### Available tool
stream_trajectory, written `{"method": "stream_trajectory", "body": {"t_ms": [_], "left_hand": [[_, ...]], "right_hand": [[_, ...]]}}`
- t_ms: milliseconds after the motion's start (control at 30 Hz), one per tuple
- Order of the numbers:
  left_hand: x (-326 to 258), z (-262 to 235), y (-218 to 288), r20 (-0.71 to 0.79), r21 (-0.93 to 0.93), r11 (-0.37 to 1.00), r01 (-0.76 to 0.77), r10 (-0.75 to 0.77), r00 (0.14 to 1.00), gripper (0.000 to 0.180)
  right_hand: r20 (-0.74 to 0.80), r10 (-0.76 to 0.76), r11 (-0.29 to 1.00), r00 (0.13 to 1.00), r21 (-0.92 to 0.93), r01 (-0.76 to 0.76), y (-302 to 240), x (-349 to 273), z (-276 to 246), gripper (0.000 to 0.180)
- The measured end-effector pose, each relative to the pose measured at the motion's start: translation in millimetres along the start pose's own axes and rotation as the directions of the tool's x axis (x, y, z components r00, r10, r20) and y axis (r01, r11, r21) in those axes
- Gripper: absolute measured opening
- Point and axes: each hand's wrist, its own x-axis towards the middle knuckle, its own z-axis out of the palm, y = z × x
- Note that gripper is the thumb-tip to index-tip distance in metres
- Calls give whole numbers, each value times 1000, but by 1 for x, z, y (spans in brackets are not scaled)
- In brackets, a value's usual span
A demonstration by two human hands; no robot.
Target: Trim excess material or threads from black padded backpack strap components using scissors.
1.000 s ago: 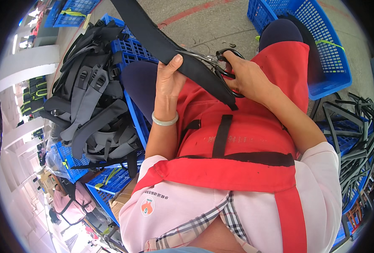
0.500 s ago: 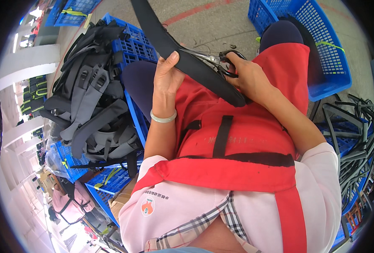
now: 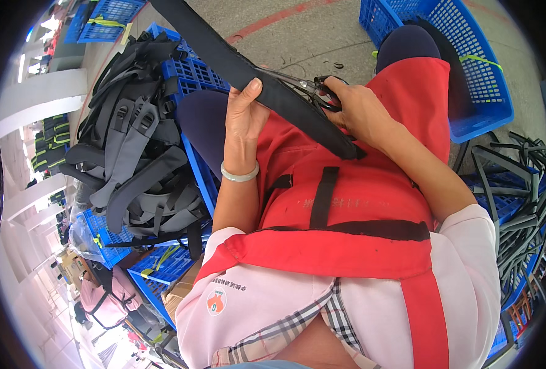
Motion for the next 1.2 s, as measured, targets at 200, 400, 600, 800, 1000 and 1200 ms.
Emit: {"method": "stream_trajectory", "body": {"t_ms": [200,400,600,800,1000,1200], "left_hand": [[0,0,-1,6,-35,999,9,-8,1000,26],[-3,2,-6,24,-41,999,31,-30,999,25],[-4,-1,-9,41,-65,996,65,-63,997,24],[-3,1,-11,-28,-61,998,32,-34,999,21],[-3,-2,-13,15,-98,993,72,-71,997,23],[-4,1,-13,14,-62,995,75,-75,997,27]], "right_hand": [[-52,-33,999,998,-5,32,3,1,3,33],[-24,-37,999,999,11,37,10,2,4,33],[27,-9,999,1000,37,8,-3,3,-4,40],[-12,-80,997,997,7,80,-1,3,-2,45],[22,7,1000,1000,-19,-7,8,8,4,39],[-88,-103,990,991,91,111,22,7,14,30]]}}
